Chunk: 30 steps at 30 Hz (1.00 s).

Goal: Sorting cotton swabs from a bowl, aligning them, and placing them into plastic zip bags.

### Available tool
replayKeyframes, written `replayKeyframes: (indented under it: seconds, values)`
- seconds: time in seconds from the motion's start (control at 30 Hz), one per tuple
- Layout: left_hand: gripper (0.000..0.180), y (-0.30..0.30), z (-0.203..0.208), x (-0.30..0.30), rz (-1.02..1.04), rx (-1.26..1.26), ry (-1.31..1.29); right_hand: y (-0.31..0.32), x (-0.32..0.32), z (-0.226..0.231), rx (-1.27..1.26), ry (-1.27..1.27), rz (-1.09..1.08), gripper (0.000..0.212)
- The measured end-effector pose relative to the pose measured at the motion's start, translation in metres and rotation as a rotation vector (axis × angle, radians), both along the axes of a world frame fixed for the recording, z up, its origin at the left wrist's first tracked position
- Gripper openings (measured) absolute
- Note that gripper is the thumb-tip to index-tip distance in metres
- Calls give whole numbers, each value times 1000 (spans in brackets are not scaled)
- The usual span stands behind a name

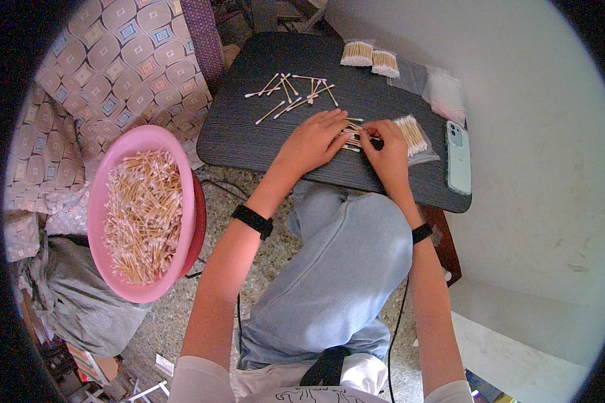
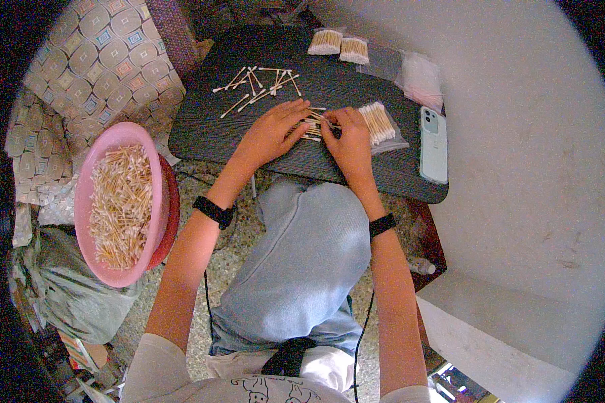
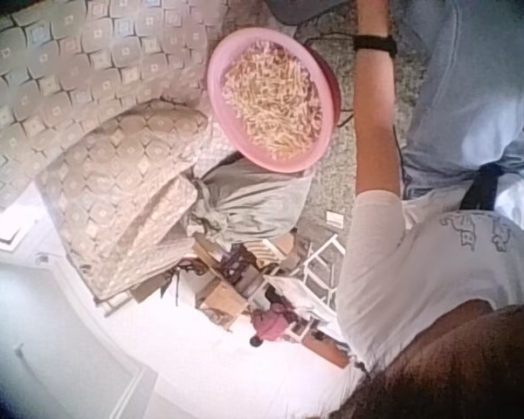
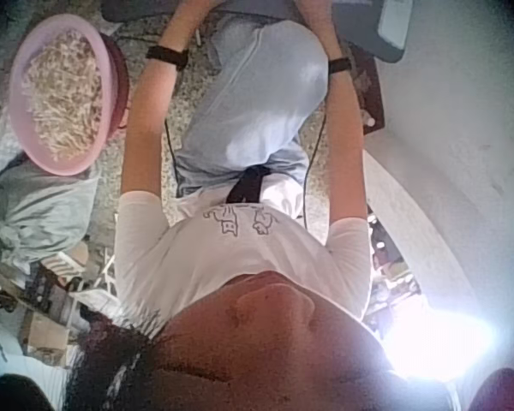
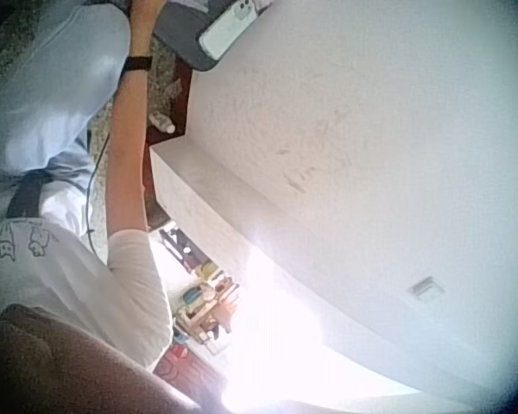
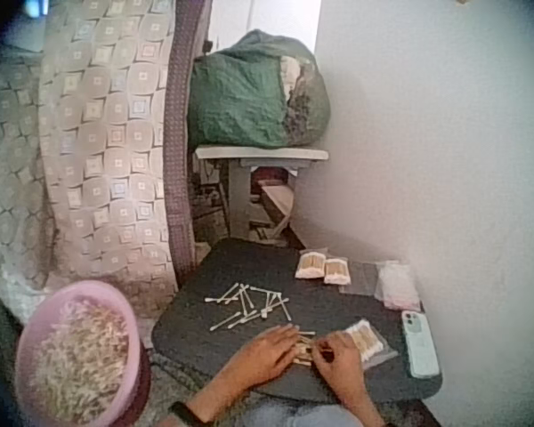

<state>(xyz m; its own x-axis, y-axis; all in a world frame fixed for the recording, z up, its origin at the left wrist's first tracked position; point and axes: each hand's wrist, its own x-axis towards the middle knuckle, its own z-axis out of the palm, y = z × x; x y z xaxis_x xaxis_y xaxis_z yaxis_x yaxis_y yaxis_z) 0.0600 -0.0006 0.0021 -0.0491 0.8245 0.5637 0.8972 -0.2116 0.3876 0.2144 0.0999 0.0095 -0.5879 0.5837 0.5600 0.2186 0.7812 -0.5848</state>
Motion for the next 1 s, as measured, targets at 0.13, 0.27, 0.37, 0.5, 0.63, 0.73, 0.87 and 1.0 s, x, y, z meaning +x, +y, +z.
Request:
replayKeyframes:
  seconds: [0.13,0.27,0.37,0.5,0.63,0.73,0.87,1.0]
  values:
    - [32,0,-1,-1,3,-27,30,0,1,0,31,-34,-19,9]
    - [34,-1,1,-2,3,-43,81,-2,0,1,27,-25,-3,10]
    - [36,0,-1,-2,14,-9,137,-3,0,2,34,-33,-18,11]
    - [39,2,-1,-1,33,-22,190,-2,2,2,60,-39,-22,12]
    - [39,1,2,-1,44,-8,188,-2,0,1,76,-47,-40,12]
    - [36,1,3,0,32,17,172,0,0,2,102,-20,-57,12]
    - [30,0,3,-1,7,26,103,0,0,1,144,-90,-25,14]
    - [24,1,1,-2,-5,68,7,-1,-2,3,164,-105,-5,18]
